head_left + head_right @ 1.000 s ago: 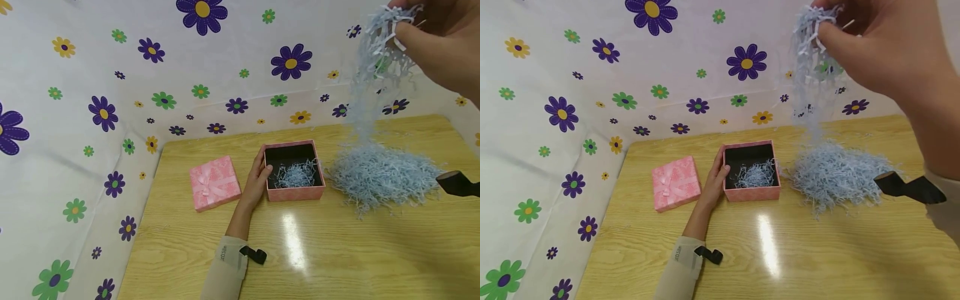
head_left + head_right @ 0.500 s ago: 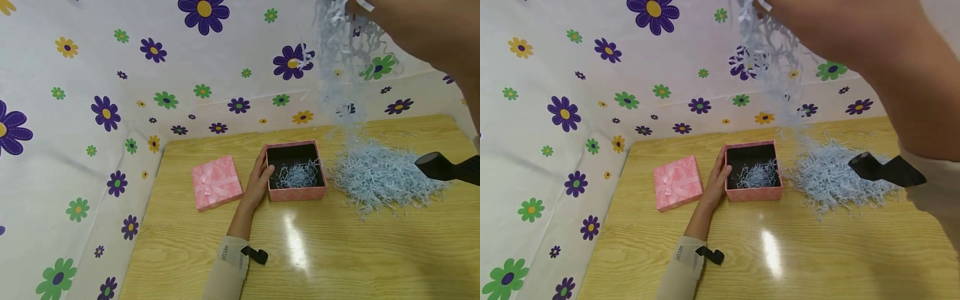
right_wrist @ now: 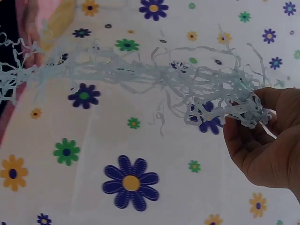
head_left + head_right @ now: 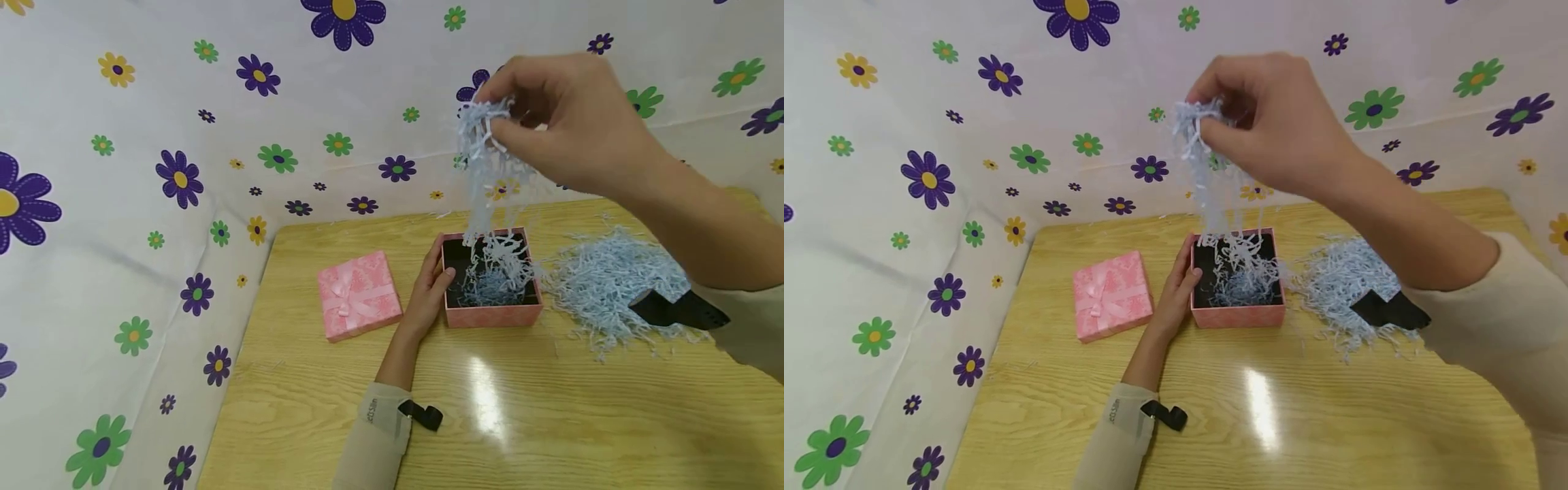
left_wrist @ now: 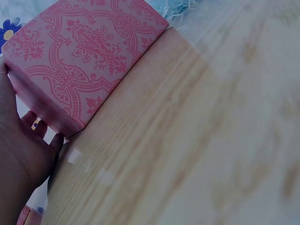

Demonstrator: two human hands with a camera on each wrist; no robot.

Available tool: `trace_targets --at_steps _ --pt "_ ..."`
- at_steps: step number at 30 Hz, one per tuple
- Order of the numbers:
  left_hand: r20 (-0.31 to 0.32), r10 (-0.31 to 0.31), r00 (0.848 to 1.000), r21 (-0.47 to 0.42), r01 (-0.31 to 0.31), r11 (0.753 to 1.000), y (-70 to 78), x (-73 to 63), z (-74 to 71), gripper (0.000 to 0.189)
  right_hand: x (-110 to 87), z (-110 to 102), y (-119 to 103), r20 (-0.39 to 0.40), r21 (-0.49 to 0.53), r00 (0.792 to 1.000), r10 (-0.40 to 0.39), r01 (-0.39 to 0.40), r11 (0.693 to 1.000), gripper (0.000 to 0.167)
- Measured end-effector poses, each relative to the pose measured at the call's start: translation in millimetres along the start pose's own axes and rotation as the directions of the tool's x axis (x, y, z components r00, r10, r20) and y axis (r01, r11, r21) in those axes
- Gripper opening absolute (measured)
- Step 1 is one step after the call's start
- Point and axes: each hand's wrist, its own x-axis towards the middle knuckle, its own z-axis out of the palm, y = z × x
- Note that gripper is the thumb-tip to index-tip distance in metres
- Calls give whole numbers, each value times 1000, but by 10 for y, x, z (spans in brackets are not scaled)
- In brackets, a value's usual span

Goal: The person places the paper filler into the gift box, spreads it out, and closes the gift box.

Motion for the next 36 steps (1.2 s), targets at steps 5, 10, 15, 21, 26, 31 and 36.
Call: trace_targets --at_steps 5,10,15,21,26,31,36 --pt "-9 0 1000 -9 0 1000 -5 14 -1 70 -205 363 275 83 31 993 84 -87 996 20" --pt "-16 28 999 -7 -28 1000 -7 4 17 68 -428 685 648 158 -18 978 137 -136 991 20" --pt "-3 25 1000 -23 -25 999 -13 -11 12 68 -638 998 971 242 -86 957 161 -144 986 19" --pt "11 2 1000 -30 -1 1000 -17 -17 3 67 -802 1323 1173 331 -94 931 153 -129 987 21" --pt "7 -18 1000 -62 19 998 -12 -43 6 67 -849 1441 1220 414 -67 899 145 -129 989 29" --pt "11 -11 1000 -51 12 999 -20 -31 13 67 -809 1292 1229 466 -43 868 170 -169 985 41" --pt "-13 -4 1000 -8 4 1000 -2 -24 10 66 -756 1011 1217 485 -34 853 194 -204 978 47"
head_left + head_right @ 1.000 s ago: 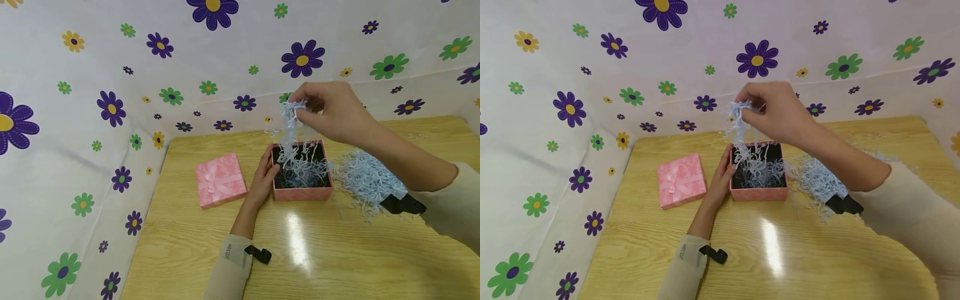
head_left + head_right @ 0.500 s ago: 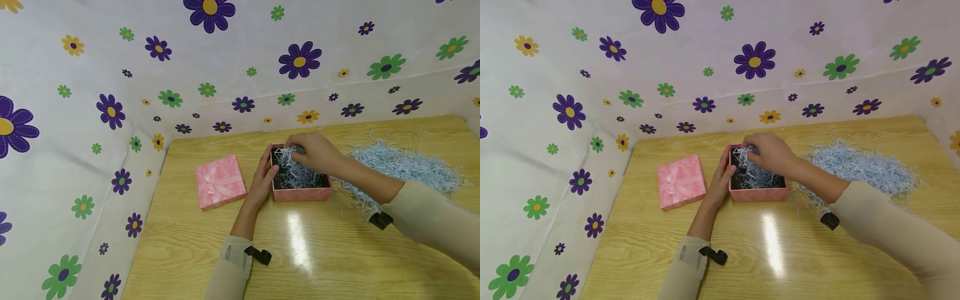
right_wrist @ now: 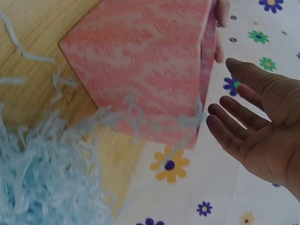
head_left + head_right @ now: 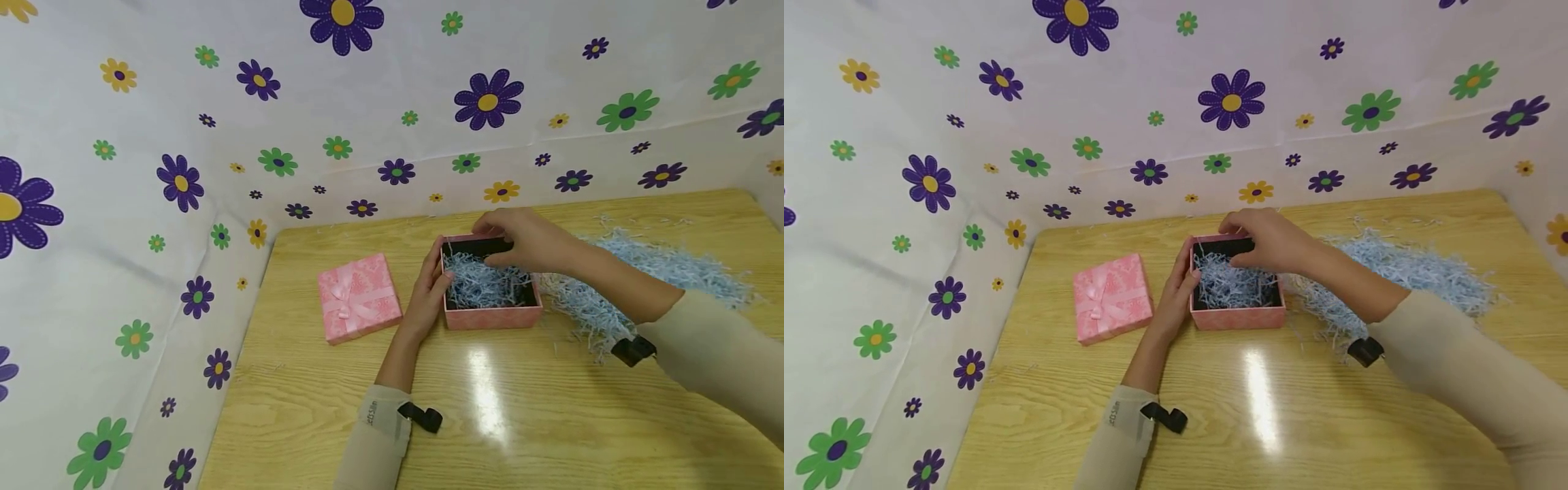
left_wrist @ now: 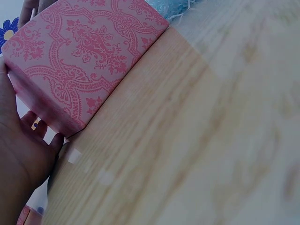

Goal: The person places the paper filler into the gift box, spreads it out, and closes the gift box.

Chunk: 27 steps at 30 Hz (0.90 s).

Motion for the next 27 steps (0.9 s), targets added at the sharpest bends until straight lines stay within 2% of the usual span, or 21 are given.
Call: trace_targets --at_steps 6,9,12,16,20,23,27 --pt "-4 7 1000 39 -6 999 -4 9 4 68 -273 -264 171 -95 -32 994 44 -47 998 43" --pt "-10 0 1000 49 1 999 -5 11 8 69 -471 -362 375 -144 -36 985 96 -102 994 42" --pt "-10 -14 1000 45 14 999 -2 10 -6 69 -696 -436 673 -174 -39 969 176 -185 982 44" --pt "-5 -22 1000 52 22 998 -3 19 -17 69 -1018 -520 1121 -160 -43 944 287 -297 954 51" --pt "-14 -9 1000 85 10 996 -18 14 -18 69 -1256 -558 1455 -100 -63 931 351 -358 932 61" --pt "-20 6 1000 102 -4 995 -33 9 -13 68 -1332 -534 1615 -83 -45 932 352 -356 933 65" --pt "-20 16 1000 86 -14 996 -34 9 1 68 -1312 -444 1731 -101 -4 953 285 -287 958 68"
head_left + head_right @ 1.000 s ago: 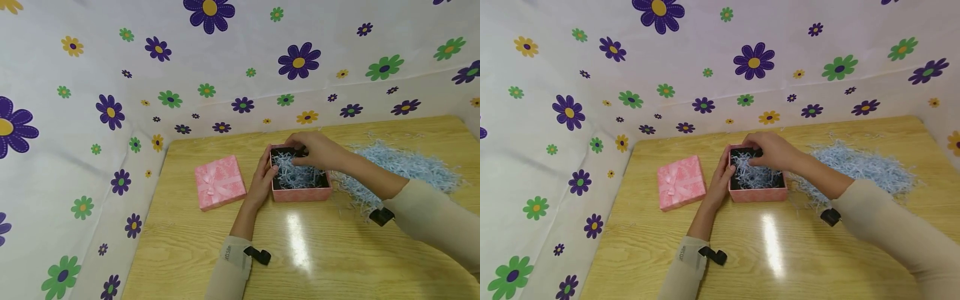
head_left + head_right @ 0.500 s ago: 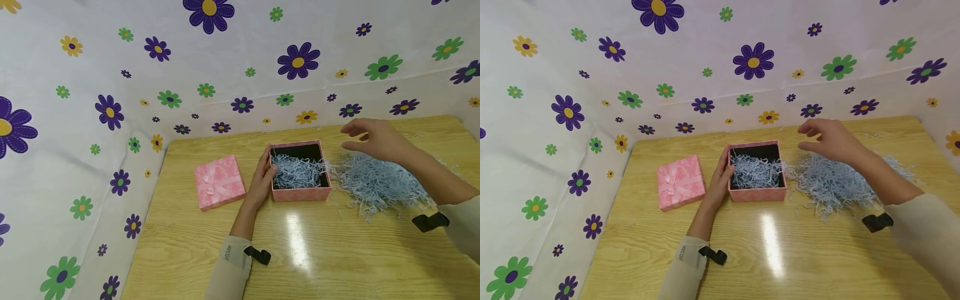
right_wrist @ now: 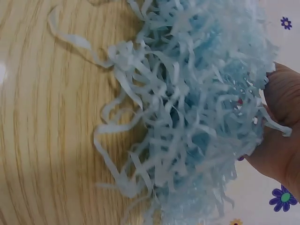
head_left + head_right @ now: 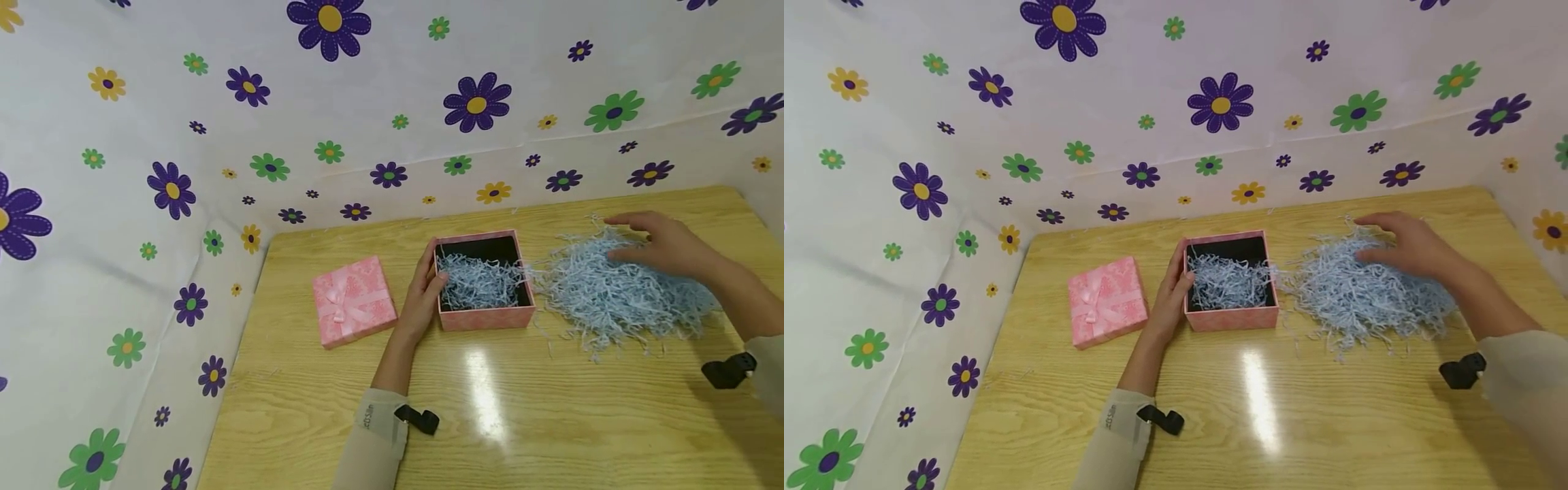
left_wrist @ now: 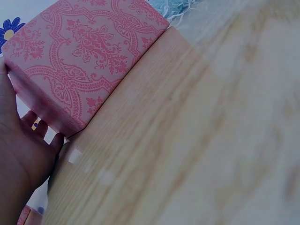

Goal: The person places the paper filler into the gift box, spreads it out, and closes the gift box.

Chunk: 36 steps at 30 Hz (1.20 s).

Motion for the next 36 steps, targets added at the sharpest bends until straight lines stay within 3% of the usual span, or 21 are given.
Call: trace_targets --at_steps 4,10,17,25,29,36 --pt "-2 -8 1000 -22 8 1000 11 -1 -6 68 73 123 -7 18 -22 999 -48 49 999 67" --pt "12 -14 1000 -6 14 1000 38 1 7 68 82 220 -69 54 -103 998 -40 45 994 46" --pt "31 -27 999 -32 28 999 311 -60 11 69 53 144 -81 -64 -103 998 -17 11 995 36" --pt "5 -16 1000 -43 16 999 51 -4 11 68 7 -96 -185 -175 -77 984 26 -40 996 31" --pt "5 -4 1000 -46 5 999 18 -1 10 68 -25 -233 -274 -220 -82 974 55 -75 994 31" --pt "4 -4 1000 -30 4 1000 10 -7 2 68 -105 -479 -445 -342 -73 937 72 -102 992 32"
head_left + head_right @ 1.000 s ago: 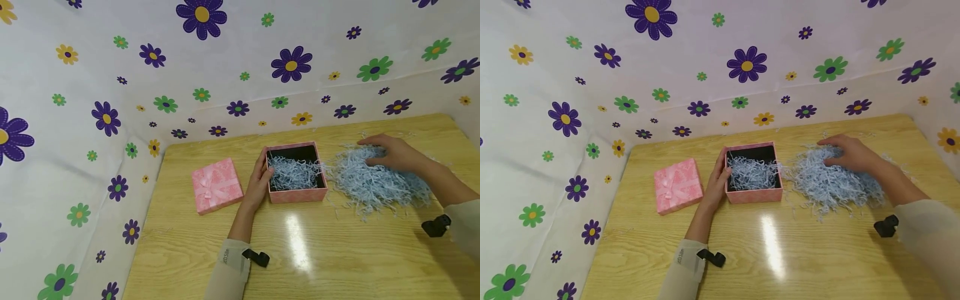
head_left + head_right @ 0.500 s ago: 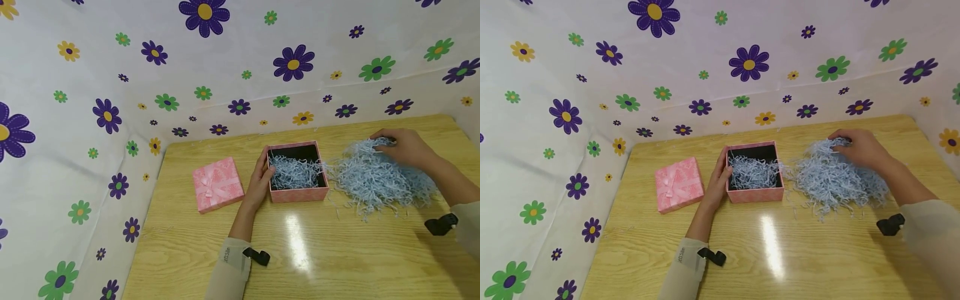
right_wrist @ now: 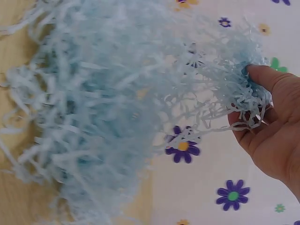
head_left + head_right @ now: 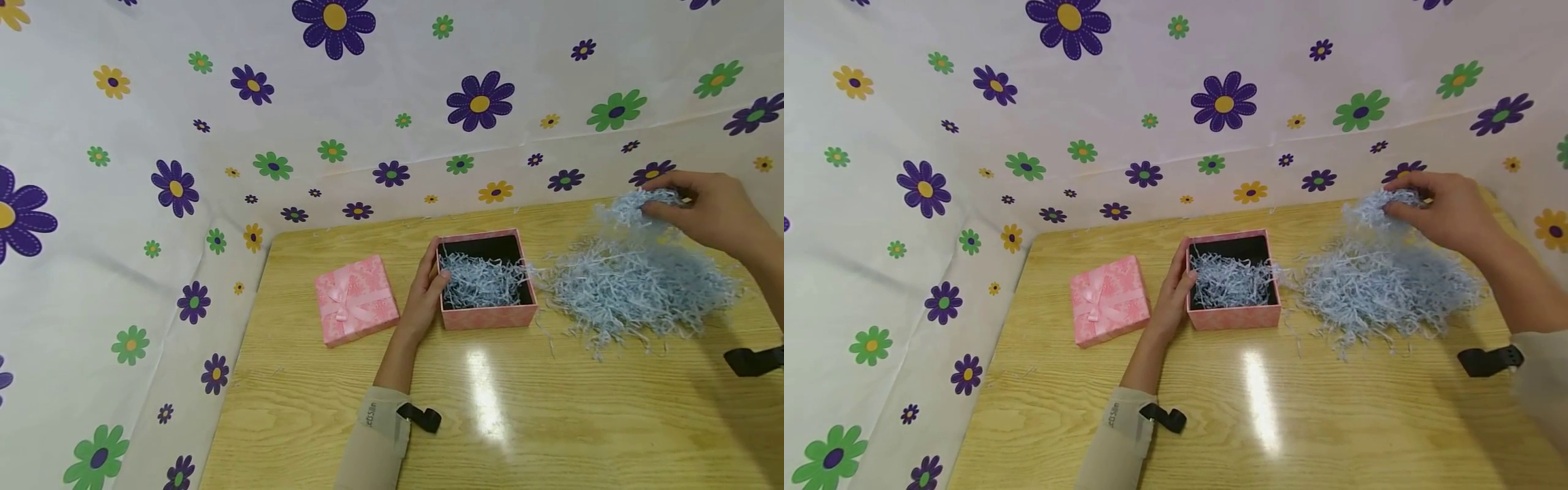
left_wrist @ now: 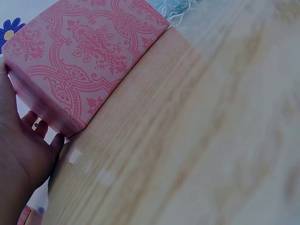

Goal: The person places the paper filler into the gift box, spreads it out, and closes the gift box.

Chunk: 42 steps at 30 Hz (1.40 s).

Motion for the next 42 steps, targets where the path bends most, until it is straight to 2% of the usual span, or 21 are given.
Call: trace_targets --at_steps 7,12,14,17,19,21,23,27,30,32,35,39,42 --pt "-11 -16 1000 28 16 999 19 -4 -12 68 49 -272 -173 -66 3 997 27 -26 1000 31" --pt "-13 -23 1000 22 23 999 14 -9 -25 67 124 -415 -261 -161 115 987 -16 35 993 22" --pt "-18 -22 1000 18 22 1000 7 -9 -28 67 158 -459 -301 -200 203 979 -42 84 975 34" --pt "-21 -18 1000 19 19 1000 1 -9 -20 67 203 -535 -373 -246 346 967 -70 155 925 54" --pt "-17 -21 1000 14 21 1000 2 -6 -6 67 237 -596 -409 -273 414 958 -85 197 889 53" --pt "-13 -27 1000 3 27 1000 5 -3 6 67 267 -657 -452 -290 437 952 -104 228 870 48" --pt "-9 -31 999 -6 31 999 7 -1 13 68 302 -710 -507 -311 425 941 -131 261 867 44" --pt "-11 -37 999 -4 37 999 12 -4 14 68 359 -804 -718 -320 425 938 -132 267 865 40" --pt "-9 -34 999 2 34 999 21 -6 9 68 379 -859 -924 -328 377 934 -144 269 886 43" --pt "-7 -30 1000 6 30 1000 26 -3 5 68 394 -882 -1056 -341 334 923 -179 297 894 44" --pt "-11 -31 999 23 31 999 28 3 -1 68 424 -907 -1239 -347 316 909 -231 345 884 41" --pt "-13 -31 999 33 31 999 33 5 -1 67 475 -935 -1444 -339 370 903 -266 387 845 41" --pt "-13 -29 999 29 29 999 39 4 2 67 519 -985 -1566 -325 363 906 -271 384 849 42"
